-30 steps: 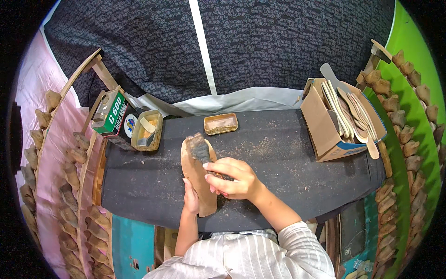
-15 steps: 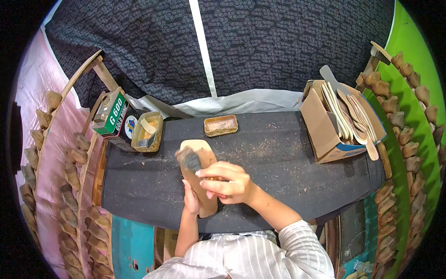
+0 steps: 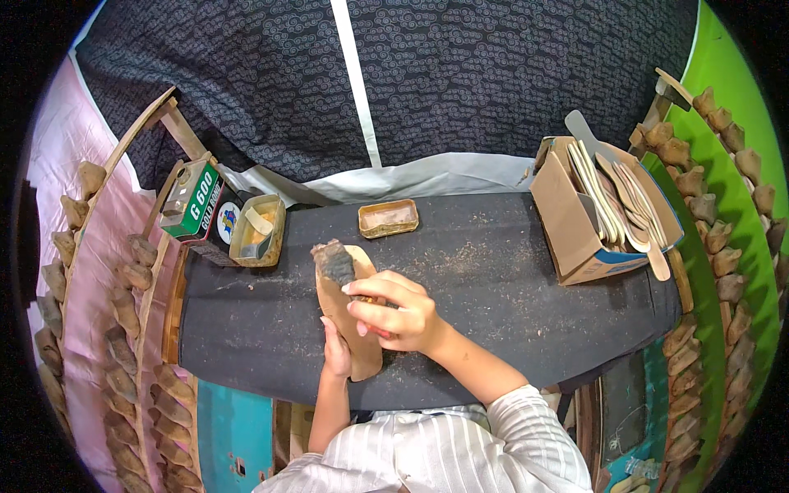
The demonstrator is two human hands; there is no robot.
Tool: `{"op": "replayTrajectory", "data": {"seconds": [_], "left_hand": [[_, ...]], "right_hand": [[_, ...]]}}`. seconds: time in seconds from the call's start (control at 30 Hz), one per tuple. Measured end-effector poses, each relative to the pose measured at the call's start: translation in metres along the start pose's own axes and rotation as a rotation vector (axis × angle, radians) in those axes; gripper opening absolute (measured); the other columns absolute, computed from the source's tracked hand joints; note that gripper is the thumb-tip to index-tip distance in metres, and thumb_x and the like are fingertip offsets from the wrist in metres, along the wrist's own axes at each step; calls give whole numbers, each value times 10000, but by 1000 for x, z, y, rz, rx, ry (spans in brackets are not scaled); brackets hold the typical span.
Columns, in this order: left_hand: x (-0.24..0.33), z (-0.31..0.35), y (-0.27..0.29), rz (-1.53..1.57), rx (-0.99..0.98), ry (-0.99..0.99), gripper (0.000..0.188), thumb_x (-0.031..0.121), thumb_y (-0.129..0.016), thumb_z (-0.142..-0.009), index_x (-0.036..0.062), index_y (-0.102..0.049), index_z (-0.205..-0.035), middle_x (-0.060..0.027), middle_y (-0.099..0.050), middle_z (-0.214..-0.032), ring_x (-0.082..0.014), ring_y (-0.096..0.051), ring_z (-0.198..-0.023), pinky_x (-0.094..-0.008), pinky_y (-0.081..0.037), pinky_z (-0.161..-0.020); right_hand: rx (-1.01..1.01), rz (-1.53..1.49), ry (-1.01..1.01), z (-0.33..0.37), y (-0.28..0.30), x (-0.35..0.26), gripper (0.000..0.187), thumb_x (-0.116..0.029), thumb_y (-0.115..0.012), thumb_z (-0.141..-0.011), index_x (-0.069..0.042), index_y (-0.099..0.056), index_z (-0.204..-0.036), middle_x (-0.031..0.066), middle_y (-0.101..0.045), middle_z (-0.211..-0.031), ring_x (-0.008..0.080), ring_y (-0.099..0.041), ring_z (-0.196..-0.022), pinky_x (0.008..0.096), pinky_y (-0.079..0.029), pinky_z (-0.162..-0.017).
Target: Applying adhesive to shoe soles using a brush.
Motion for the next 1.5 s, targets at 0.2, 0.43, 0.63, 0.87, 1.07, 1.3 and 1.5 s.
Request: {"op": "replayTrajectory", "data": {"seconds": [0.2,0.43,0.63,0.87,1.07,1.3,1.5], "left_hand": [[-14,7,27,-50,139,34,755,612,-128,-918,19,-379,-1312,-125,-523,-1216,-232,-534,-1100,-358,-422,-950],[-24,7,35,16,143,81,702,576,-125,-939,40,-378,-1316,-98,-498,-1242,-206,-469,-1167,-345,-363,-1001],[2,-4,9,-58,102,-11,746,606,-132,-923,0,-420,-1251,-123,-571,-1084,-225,-574,-937,-353,-455,-840],[5,-6,1,-9,53,32,825,679,-145,-880,-15,-458,-1199,-118,-583,-968,-210,-567,-837,-329,-460,-751],[10,-4,-1,-44,28,-28,842,683,-147,-876,-31,-455,-1199,-134,-583,-997,-205,-561,-810,-323,-457,-735],[-17,3,25,41,194,66,752,610,-136,-920,7,-402,-1281,-128,-564,-1137,-229,-576,-979,-357,-453,-870],[2,-3,-6,59,-29,-13,762,616,-117,-916,8,-412,-1268,-122,-567,-1123,-223,-575,-965,-350,-456,-858]], "right_hand": [[-89,-131,42,-5,-7,-6,333,-16,-736,-587,-53,-633,-901,154,-641,-957,248,-631,-707,326,-518,-595],[-140,-192,65,-5,-8,-10,326,-4,-732,-602,-45,-635,-911,162,-645,-951,243,-629,-698,322,-509,-587],[-78,-98,23,-8,4,2,306,-11,-730,-601,-36,-637,-892,158,-644,-964,242,-623,-712,320,-507,-589],[-14,28,15,-10,13,6,357,19,-728,-578,-69,-640,-913,150,-634,-961,250,-626,-707,322,-508,-582],[-31,-25,18,-13,19,-1,146,-174,-706,-756,-68,-651,-841,144,-636,-933,246,-623,-706,325,-514,-592],[-156,-130,161,-5,3,-24,149,-114,-712,-720,-55,-649,-841,154,-646,-936,241,-636,-703,301,-522,-572],[-56,18,35,-6,14,0,219,-67,-734,-633,-49,-646,-832,144,-652,-930,238,-632,-691,321,-518,-584]]}}
Point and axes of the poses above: each hand's wrist, its own z-axis away from the middle knuckle, its own y-axis out of the back of the hand, x = y × z, the point moved 9 cm from there along -z, towards the middle knuckle
